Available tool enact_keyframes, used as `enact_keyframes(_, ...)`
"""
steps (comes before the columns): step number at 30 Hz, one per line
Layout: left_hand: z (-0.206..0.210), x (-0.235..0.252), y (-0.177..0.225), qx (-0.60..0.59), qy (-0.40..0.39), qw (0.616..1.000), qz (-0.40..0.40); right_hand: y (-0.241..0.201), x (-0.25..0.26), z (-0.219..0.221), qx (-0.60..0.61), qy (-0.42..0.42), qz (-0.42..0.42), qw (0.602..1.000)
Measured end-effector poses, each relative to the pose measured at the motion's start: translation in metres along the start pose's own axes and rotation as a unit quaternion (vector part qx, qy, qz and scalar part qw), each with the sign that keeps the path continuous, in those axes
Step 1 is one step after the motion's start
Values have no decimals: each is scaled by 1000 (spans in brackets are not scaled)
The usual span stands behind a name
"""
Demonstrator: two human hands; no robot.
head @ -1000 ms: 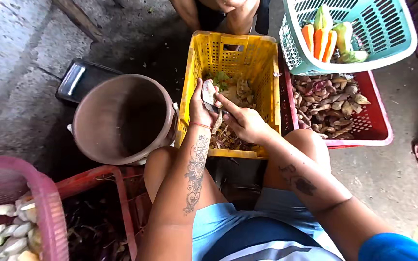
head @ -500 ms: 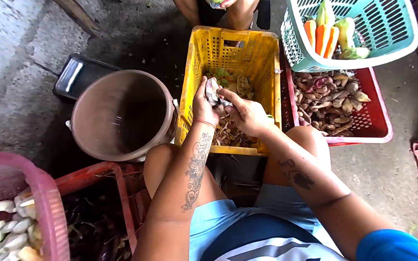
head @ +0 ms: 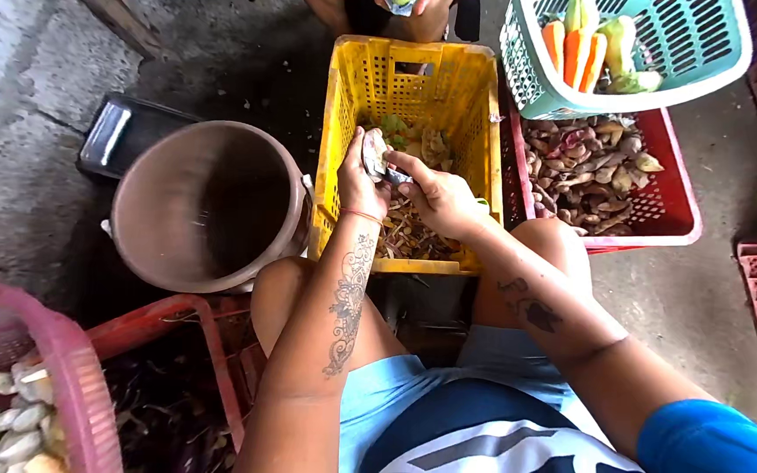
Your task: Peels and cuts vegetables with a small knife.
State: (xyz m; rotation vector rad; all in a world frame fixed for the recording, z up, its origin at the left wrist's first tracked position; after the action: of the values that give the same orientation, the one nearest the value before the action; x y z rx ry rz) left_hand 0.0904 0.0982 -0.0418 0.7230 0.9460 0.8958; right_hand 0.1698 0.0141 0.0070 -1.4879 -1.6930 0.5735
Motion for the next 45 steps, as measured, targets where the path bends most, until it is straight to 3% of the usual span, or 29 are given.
enact_keyframes(5,5,-2,-2,34,-5,999,19,5,6,-7,21,18,11,1000)
enact_keyframes(13,12,-2,6,67,-70,994,45,11,5,-6,61,-64,55,995)
enact_keyframes(23,20,-9,14,96,-106,982,125,16,8,-16,136,-9,21,990)
enact_keyframes(27,23,-10,19,103,-139,973,152,16,6,-13,209,-42,37,976)
enact_keyframes(32,26,-11,24,115,-153,964,184,15,6,-14,204,-31,29,978)
enact_keyframes(40,28,-14,11,116,-160,967,159,17,8,-21,235,-9,30,972)
enact_keyframes(45,32,-16,3,109,-225,960,123,18,8,-25,269,8,39,962)
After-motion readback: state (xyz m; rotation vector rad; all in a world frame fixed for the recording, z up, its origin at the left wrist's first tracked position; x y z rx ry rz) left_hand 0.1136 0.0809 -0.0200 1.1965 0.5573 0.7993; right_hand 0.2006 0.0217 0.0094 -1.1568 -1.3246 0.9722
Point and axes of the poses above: each hand's wrist, its own x-axis towards the middle knuckle, its own z-axis out of the palm, y = z × x, the point moved 10 cm from there along x, towards the middle knuckle, and after that the axes turned 14 degrees about x, right-handed, at the moved point
